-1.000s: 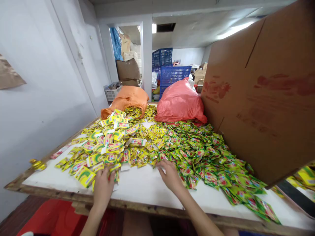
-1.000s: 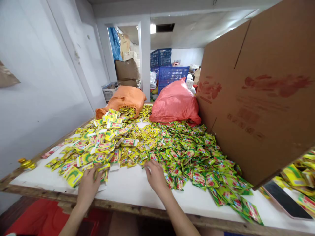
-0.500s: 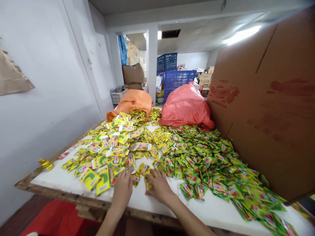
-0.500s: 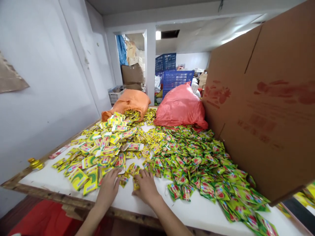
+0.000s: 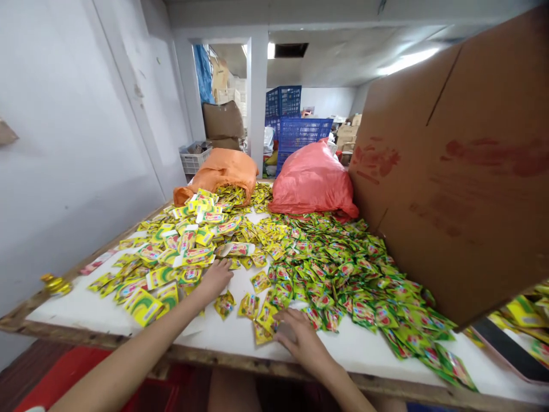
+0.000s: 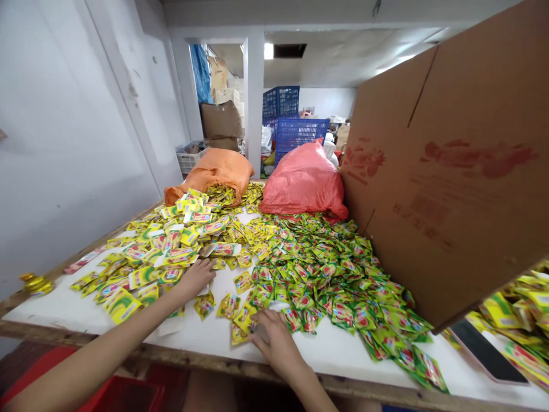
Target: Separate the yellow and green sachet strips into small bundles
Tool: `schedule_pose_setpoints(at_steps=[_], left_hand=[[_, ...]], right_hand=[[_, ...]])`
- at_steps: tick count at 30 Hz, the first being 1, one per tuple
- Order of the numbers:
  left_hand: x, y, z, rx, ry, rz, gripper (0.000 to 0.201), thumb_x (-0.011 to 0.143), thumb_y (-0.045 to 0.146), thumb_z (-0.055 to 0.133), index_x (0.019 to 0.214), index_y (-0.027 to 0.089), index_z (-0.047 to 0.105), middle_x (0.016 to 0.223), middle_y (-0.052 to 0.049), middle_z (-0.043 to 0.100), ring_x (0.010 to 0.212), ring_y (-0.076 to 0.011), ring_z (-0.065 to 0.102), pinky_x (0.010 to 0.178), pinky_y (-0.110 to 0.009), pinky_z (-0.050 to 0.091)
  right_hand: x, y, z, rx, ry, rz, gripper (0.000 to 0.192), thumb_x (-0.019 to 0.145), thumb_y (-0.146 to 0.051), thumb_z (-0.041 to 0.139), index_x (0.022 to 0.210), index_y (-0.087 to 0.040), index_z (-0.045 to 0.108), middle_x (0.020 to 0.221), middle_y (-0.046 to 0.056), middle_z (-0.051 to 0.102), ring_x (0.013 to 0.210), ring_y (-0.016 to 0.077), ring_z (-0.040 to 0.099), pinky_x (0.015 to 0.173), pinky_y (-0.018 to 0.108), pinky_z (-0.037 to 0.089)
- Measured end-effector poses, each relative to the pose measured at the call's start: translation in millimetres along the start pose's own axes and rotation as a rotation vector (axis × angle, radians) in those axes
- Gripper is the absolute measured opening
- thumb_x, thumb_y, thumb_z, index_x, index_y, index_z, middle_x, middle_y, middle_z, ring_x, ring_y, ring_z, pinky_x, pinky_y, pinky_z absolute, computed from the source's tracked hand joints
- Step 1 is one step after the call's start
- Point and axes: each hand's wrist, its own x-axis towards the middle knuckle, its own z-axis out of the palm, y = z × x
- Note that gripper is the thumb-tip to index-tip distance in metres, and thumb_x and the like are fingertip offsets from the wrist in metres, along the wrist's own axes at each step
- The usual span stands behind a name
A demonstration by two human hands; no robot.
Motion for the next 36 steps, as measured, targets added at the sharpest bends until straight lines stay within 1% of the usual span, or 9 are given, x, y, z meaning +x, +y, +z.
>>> schedule_pose_setpoints(at_steps=[2, 6, 12, 15, 18, 21, 26, 29, 36], left_hand=[[2.3, -3.6, 1.1, -0.004, -0.013, 0.018, 0.018, 0.075, 0.007, 0.054, 0.085, 0.015, 0.067, 0.116, -0.014, 0.055, 0.108, -0.0275, 0.044, 0.084, -0.038, 0.031], [8.7, -11.5, -5.6, -0.032, -0.005, 0.047, 0.017, 0.073, 0.004, 0.056, 0.081, 0.015, 0.067, 0.103, -0.013, 0.06, 0.103, -0.0261, 0.046, 0.083, -0.036, 0.031], [15.3, -11.2, -39.3, -0.145, 0.084, 0.067, 0.008, 0.074, 0.015, 0.059, 0.079, 0.018, 0.065, 0.09, -0.008, 0.063, 0.1, -0.0246, 0.048, 0.084, -0.036, 0.032], [7.0, -4.6, -55.2, -0.218, 0.134, 0.039, 0.013, 0.076, 0.026, 0.058, 0.086, 0.02, 0.064, 0.091, -0.006, 0.063, 0.095, -0.0232, 0.051, 0.081, -0.034, 0.035], [-12.1, 5.0, -61.5, -0.526, 0.248, -0.124, 0.024, 0.08, 0.037, 0.051, 0.089, 0.018, 0.061, 0.087, -0.005, 0.064, 0.083, -0.0207, 0.055, 0.074, -0.032, 0.04], [-35.2, 20.5, -51.9, -1.166, 0.421, -0.432, 0.031, 0.075, 0.042, 0.055, 0.093, 0.017, 0.058, 0.085, -0.004, 0.065, 0.077, -0.0206, 0.059, 0.068, -0.031, 0.045], [-59.8, 61.7, -18.3, -2.01, 0.498, -0.689, 0.044, 0.069, 0.035, 0.064, 0.107, 0.018, 0.049, 0.093, -0.006, 0.067, 0.083, -0.0225, 0.064, 0.071, -0.033, 0.049], [-63.4, 83.6, -7.5, -2.142, 0.482, -0.787, 0.049, 0.063, 0.028, 0.07, 0.107, 0.018, 0.05, 0.087, -0.005, 0.069, 0.077, -0.0216, 0.066, 0.07, -0.033, 0.051], [-60.2, 105.6, -4.7, -2.159, 0.359, -0.813, 0.046, 0.057, 0.026, 0.075, 0.097, 0.012, 0.058, 0.08, -0.008, 0.071, 0.076, -0.0238, 0.066, 0.071, -0.033, 0.051]], right_hand=[[2.9, 5.7, -5.0, -0.011, 0.123, 0.003, 0.02, 0.083, -0.024, 0.048, 0.1, -0.024, 0.059, 0.101, 0.004, 0.059, 0.097, 0.0216, 0.051, 0.084, 0.032, 0.036], [21.5, 12.4, -10.2, -0.143, 0.256, 0.043, 0.029, 0.081, -0.021, 0.049, 0.109, -0.024, 0.054, 0.106, 0.006, 0.058, 0.101, 0.0239, 0.047, 0.085, 0.035, 0.035], [44.0, 7.8, -6.1, -0.314, 0.054, -0.066, 0.062, 0.071, -0.002, 0.047, 0.125, -0.03, 0.041, 0.123, 0.003, 0.051, 0.102, 0.0225, 0.043, 0.086, 0.035, 0.028], [49.3, 11.1, -11.4, -0.279, -0.003, -0.075, 0.048, 0.07, 0.002, 0.044, 0.108, -0.025, 0.056, 0.106, 0.005, 0.06, 0.097, 0.0223, 0.044, 0.084, 0.036, 0.026], [49.5, 20.4, -21.3, -0.213, 0.034, -0.019, 0.023, 0.074, -0.005, 0.047, 0.086, -0.02, 0.061, 0.089, 0.006, 0.061, 0.094, 0.0226, 0.045, 0.083, 0.036, 0.026], [44.3, 27.7, -24.8, -0.137, 0.082, 0.05, 0.011, 0.075, -0.017, 0.053, 0.086, -0.019, 0.057, 0.084, 0.004, 0.058, 0.086, 0.0208, 0.048, 0.077, 0.033, 0.031], [39.7, 22.6, -8.7, 0.085, 0.025, 0.07, 0.023, 0.076, -0.023, 0.054, 0.099, -0.02, 0.05, 0.067, -0.004, 0.05, 0.064, 0.0131, 0.049, 0.057, 0.021, 0.037], [43.8, 15.9, 0.1, 0.206, -0.06, 0.071, 0.036, 0.076, -0.021, 0.053, 0.111, -0.023, 0.045, 0.07, -0.004, 0.049, 0.065, 0.013, 0.049, 0.058, 0.022, 0.039], [52.3, -4.8, -2.5, -0.228, -0.186, -0.013, 0.038, 0.067, -0.013, 0.06, 0.102, -0.027, 0.058, 0.117, 0.007, 0.045, 0.109, 0.0273, 0.036, 0.089, 0.041, 0.025]])
